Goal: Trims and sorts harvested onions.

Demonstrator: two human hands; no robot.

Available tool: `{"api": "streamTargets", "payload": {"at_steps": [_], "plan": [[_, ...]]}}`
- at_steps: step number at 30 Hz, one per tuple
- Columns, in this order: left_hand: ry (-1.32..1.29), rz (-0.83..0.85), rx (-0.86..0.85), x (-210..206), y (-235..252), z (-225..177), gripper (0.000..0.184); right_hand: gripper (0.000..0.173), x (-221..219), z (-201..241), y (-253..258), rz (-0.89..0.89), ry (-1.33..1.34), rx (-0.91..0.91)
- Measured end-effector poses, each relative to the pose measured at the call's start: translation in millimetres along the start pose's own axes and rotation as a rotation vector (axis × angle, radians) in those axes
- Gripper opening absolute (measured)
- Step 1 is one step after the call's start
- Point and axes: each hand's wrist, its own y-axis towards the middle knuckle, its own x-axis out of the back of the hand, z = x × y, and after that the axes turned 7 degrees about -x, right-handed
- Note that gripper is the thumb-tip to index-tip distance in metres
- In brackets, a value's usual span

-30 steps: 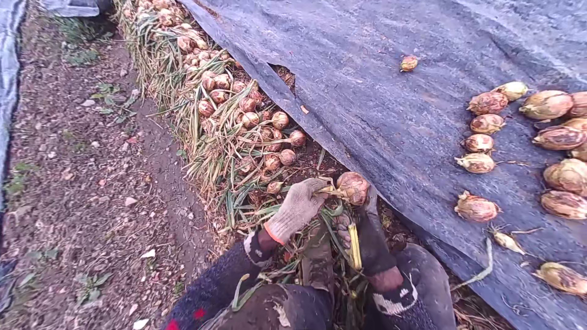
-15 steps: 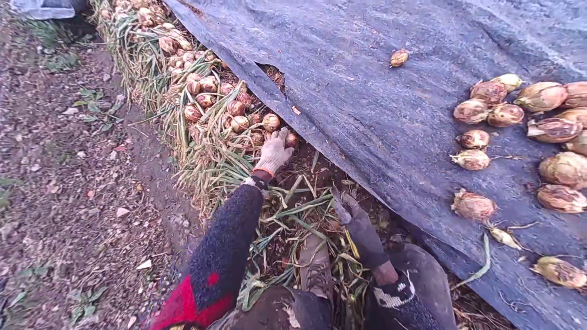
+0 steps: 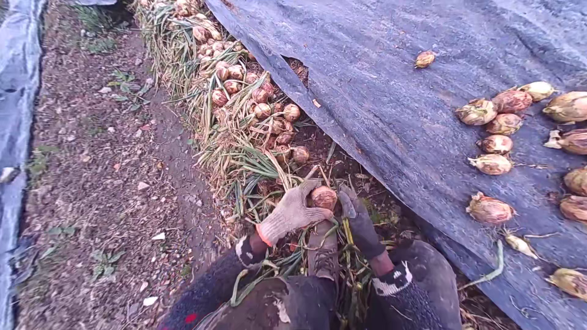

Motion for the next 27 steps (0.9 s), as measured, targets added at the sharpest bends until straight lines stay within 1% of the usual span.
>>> {"api": "streamTargets", "payload": {"at_steps": [2,3,6,7,8,9,10,11,12,13,14,15,16,17,18,19,20,21,22,23,24,25,26,27], "plan": [[-0.013,0.051,0.036,-13.1,-25.6,-17.5,0.076,0.044,-8.2,0.1,-11.9,-0.014,0.034,-0.018],[-0.005,0.057,0.031,-15.8,-33.8,-20.3,0.077,0.04,-9.5,-2.6,-16.7,-0.025,0.038,-0.019],[0.024,0.048,-0.009,-17.2,-45.3,-11.3,0.08,0.033,-11.4,-8.6,-25.7,-0.043,-0.004,0.025],[0.057,0.008,0.003,-17.5,-46.8,-7.8,0.079,0.031,-13.4,-5.9,-29.4,-0.057,-0.033,0.054],[0.091,-0.069,0.047,-18.0,-45.9,-3.2,0.076,0.03,-16.3,-0.2,-34.2,-0.057,-0.027,0.102],[0.114,-0.179,0.126,-17.4,-41.1,7.1,0.072,0.029,-18.3,8.2,-41.1,-0.019,-0.005,0.15],[0.078,-0.28,0.228,-14.2,-33.6,22.8,0.071,0.027,-19.5,17.8,-48.6,0.026,0.019,0.188],[-0.034,-0.362,0.331,-7.6,-27.0,40.5,0.068,0.027,-21.1,23.4,-54.2,0.04,0.035,0.206],[-0.223,-0.425,0.378,2.3,-21.9,54.2,0.063,0.027,-23.8,22.8,-54.4,-0.004,0.031,0.205],[-0.461,-0.448,0.367,10.9,-19.5,58.5,0.059,0.029,-23.2,16.4,-49.8,-0.067,-0.023,0.164],[-0.622,-0.45,0.343,14.4,-18.1,54.2,0.056,0.037,-17.4,6.1,-42.3,-0.092,-0.139,0.071],[-0.654,-0.438,0.315,13.7,-16.2,44.6,0.053,0.046,-10.1,-4.3,-35.0,-0.052,-0.266,-0.051],[-0.544,-0.411,0.28,9.7,-14.1,31.3,0.048,0.055,-5.2,-12.4,-29.7,0.022,-0.313,-0.147],[-0.323,-0.359,0.235,3.0,-13.3,17.2,0.04,0.062,-5.0,-15.2,-27.8,0.083,-0.262,-0.222],[-0.065,-0.276,0.171,-6.1,-14.8,5.1,0.032,0.066,-7.7,-15.6,-28.5,0.119,-0.13,-0.285],[0.165,-0.163,0.097,-16.4,-18.7,-5.8,0.03,0.07,-9.7,-16.5,-29.3,0.125,0.057,-0.365],[0.323,-0.049,0.012,-26.6,-22.2,-16.3,0.03,0.073,-11.9,-14.3,-28.2,0.101,0.251,-0.465],[0.398,0.049,-0.073,-35.2,-24.4,-24.7,0.029,0.074,-9.5,-10.6,-27.0,0.063,0.414,-0.567],[0.428,0.118,-0.138,-40.2,-23.4,-29.7,0.028,0.072,-4.1,-5.8,-24.8,0.021,0.539,-0.642],[0.427,0.15,-0.175,-41.1,-18.5,-31.4,0.027,0.073,3.5,-3.4,-20.8,0.017,0.658,-0.686],[0.41,0.136,-0.197,-38.8,-10.0,-29.3,0.026,0.078,11.5,-3.2,-17.5,0.046,0.757,-0.696],[0.38,0.083,-0.207,-34.7,2.3,-24.6,0.025,0.082,17.4,-1.0,-16.8,0.069,0.81,-0.683],[0.348,-0.005,-0.211,-29.8,17.6,-19.0,0.024,0.084,20.6,5.6,-18.6,0.078,0.827,-0.627],[0.359,-0.116,-0.212,-23.4,35.2,-14.9,0.023,0.083,20.6,17.7,-22.6,0.063,0.838,-0.531]]}}
